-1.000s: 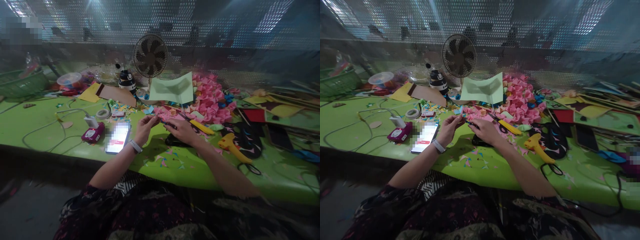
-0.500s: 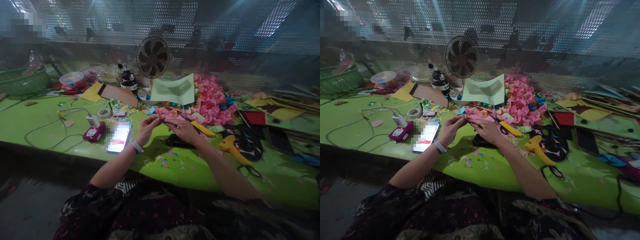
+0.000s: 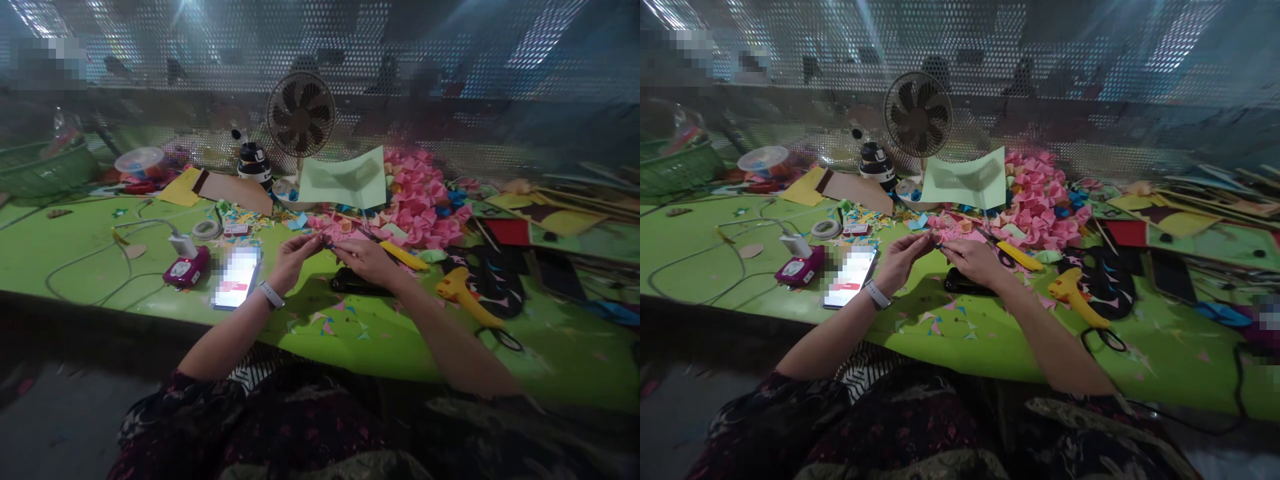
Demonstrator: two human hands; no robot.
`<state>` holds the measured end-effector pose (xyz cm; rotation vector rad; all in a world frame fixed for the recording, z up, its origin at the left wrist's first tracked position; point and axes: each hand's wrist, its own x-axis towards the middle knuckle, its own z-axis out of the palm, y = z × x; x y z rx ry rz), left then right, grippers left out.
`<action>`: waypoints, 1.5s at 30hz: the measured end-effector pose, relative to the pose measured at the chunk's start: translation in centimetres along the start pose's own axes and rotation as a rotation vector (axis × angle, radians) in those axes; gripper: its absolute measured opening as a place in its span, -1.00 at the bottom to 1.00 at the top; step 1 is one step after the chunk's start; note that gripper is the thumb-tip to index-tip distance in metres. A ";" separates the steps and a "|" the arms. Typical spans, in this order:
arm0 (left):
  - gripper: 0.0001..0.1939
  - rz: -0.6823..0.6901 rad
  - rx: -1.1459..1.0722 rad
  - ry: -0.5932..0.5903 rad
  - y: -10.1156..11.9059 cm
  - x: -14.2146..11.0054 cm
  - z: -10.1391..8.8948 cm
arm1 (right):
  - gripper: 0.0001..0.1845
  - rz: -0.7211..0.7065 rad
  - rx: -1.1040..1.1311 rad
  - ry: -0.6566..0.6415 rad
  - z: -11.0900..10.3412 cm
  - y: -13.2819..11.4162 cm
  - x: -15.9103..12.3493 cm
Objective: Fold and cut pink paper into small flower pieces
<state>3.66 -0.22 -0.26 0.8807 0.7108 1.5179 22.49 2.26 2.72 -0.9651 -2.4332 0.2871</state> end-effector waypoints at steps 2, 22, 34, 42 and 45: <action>-0.68 0.000 -0.002 0.002 0.1 -0.1 0.1 | -0.64 0.000 -0.017 -0.005 0.0 0.0 0.0; -0.67 0.028 -0.096 0.101 0.3 0.0 0.2 | -0.61 -0.004 -0.136 0.122 1.8 -1.4 -0.4; -0.73 0.051 -0.052 0.061 0.4 -0.2 0.5 | -0.60 0.066 -0.025 0.113 1.3 -1.0 -0.2; -0.67 0.020 -0.063 0.073 0.6 -0.1 0.3 | -0.66 0.040 0.112 0.112 0.7 -1.7 -0.3; -0.65 0.054 -0.038 0.095 0.5 -0.1 0.3 | -0.68 0.046 0.102 0.184 1.0 -1.9 -0.3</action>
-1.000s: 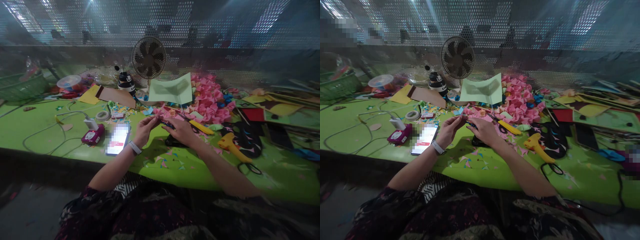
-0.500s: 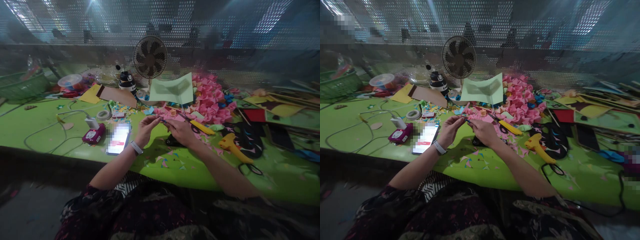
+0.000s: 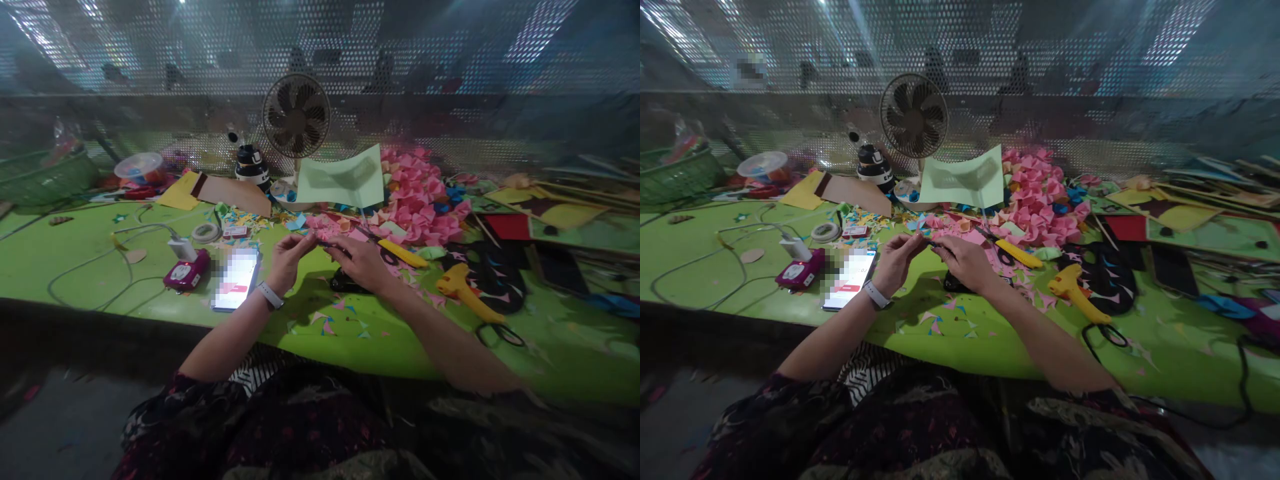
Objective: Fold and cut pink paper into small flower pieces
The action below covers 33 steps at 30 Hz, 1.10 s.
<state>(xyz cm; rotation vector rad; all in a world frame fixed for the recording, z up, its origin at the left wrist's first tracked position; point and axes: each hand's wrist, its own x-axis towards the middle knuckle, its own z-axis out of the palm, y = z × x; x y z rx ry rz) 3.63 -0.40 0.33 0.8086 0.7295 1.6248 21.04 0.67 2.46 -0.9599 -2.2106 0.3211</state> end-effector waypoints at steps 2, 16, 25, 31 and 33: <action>-0.66 0.005 -0.003 -0.019 0.0 0.0 0.0 | -0.67 0.014 0.005 0.004 0.1 0.1 0.1; -0.65 0.019 0.034 -0.003 -0.1 -0.1 0.0 | -0.62 0.044 0.008 -0.065 0.2 0.1 0.0; -0.66 0.052 0.094 -0.037 0.0 0.0 -0.1 | -0.59 0.047 0.056 -0.091 0.0 0.6 0.1; -0.64 0.049 0.058 -0.008 0.0 0.1 -0.1 | -0.62 0.012 0.029 -0.050 0.3 0.3 0.0; -0.65 0.057 0.060 -0.016 0.0 0.0 0.0 | -0.65 0.017 -0.006 -0.048 0.4 0.2 0.0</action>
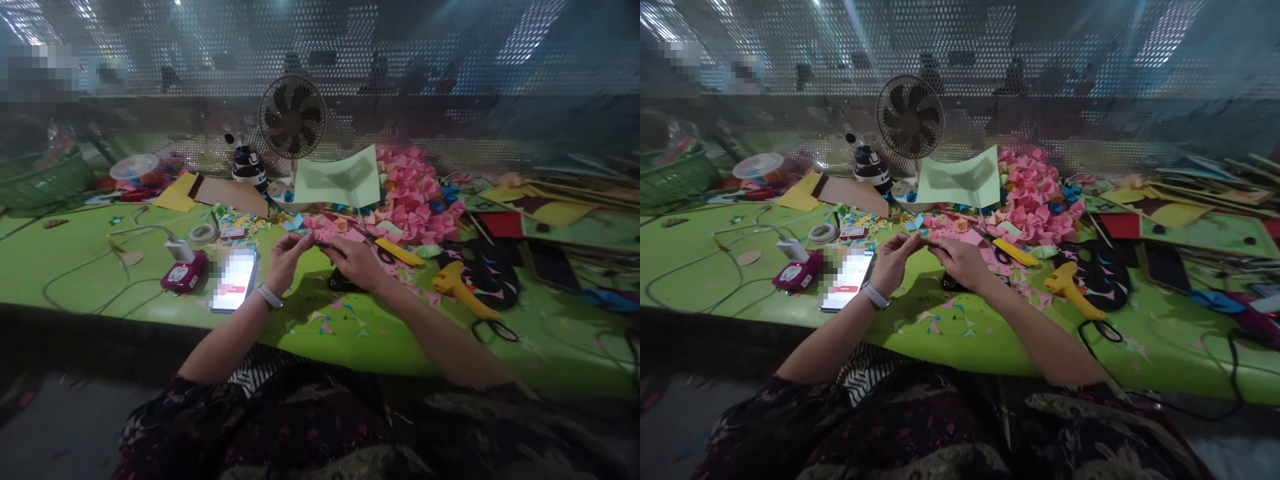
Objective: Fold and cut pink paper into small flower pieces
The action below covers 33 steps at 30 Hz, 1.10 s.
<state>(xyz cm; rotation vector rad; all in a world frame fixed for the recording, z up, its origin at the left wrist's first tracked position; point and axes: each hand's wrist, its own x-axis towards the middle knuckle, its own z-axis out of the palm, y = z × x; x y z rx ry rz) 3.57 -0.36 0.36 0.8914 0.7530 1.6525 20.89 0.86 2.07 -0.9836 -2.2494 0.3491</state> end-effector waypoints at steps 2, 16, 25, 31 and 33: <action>-0.65 -0.007 0.002 -0.022 0.0 0.0 0.0 | -0.65 0.012 -0.021 -0.007 0.0 0.1 0.1; -0.65 -0.063 -0.041 -0.040 -0.4 0.1 -0.1 | -0.67 0.009 -0.022 0.069 0.1 0.6 0.2; -0.66 -0.042 -0.051 -0.014 -0.5 0.0 0.0 | -0.64 0.037 -0.089 -0.040 -0.3 0.1 0.2; -0.72 -0.005 -0.158 0.095 0.2 1.2 -1.0 | -0.66 0.064 -0.107 -0.067 -0.4 0.6 0.3; -0.74 0.019 -0.212 0.153 0.5 1.8 -1.5 | -0.69 0.074 -0.050 -0.056 -0.5 1.0 0.4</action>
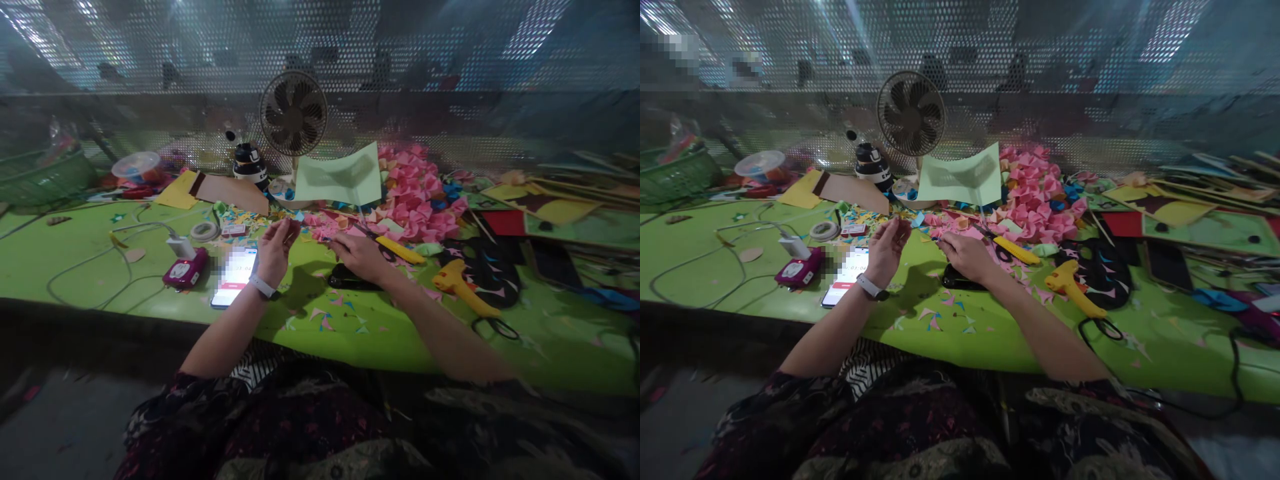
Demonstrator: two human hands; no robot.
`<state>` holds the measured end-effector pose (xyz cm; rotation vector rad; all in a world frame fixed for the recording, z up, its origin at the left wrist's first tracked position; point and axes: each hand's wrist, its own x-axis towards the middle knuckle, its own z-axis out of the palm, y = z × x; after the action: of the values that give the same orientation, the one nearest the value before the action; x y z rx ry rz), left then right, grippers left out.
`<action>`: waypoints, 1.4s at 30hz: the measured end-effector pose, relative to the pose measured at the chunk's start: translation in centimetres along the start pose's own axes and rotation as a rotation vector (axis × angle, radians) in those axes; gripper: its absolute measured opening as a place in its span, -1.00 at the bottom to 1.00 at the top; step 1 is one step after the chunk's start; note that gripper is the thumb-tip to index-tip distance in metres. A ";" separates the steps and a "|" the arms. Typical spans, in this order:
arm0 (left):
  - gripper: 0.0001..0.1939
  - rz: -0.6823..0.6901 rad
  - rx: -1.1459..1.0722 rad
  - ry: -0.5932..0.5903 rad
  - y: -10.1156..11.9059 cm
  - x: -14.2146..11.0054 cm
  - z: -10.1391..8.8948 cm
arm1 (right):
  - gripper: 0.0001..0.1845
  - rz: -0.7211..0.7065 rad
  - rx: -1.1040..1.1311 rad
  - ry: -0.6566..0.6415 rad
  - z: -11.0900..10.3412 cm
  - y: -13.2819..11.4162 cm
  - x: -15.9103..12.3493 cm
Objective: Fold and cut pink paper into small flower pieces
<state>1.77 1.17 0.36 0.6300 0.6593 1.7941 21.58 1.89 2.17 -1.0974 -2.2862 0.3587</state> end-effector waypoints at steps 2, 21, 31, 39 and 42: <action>-0.75 -0.028 0.009 0.006 0.3 0.2 -0.2 | -0.72 0.037 0.143 0.031 -0.2 0.2 0.2; -0.62 -0.341 0.253 -0.511 -0.4 -1.8 0.4 | -0.68 0.340 0.926 -0.137 -1.8 -2.1 -0.1; -0.63 -0.383 0.246 -0.449 -1.1 -1.8 0.1 | -0.72 0.368 1.105 -0.171 -0.7 -2.6 -0.3; -0.71 -0.468 0.254 -0.246 -1.1 -1.6 0.8 | -0.72 0.291 0.789 -0.035 -0.4 -2.5 0.0; -0.72 -0.512 0.183 -0.143 -0.9 -1.4 1.1 | -0.76 0.195 0.586 0.008 -0.4 -2.3 -0.1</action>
<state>3.52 0.24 0.34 0.6359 0.8090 1.2135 20.43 0.41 3.50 -0.9981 -1.8773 1.0209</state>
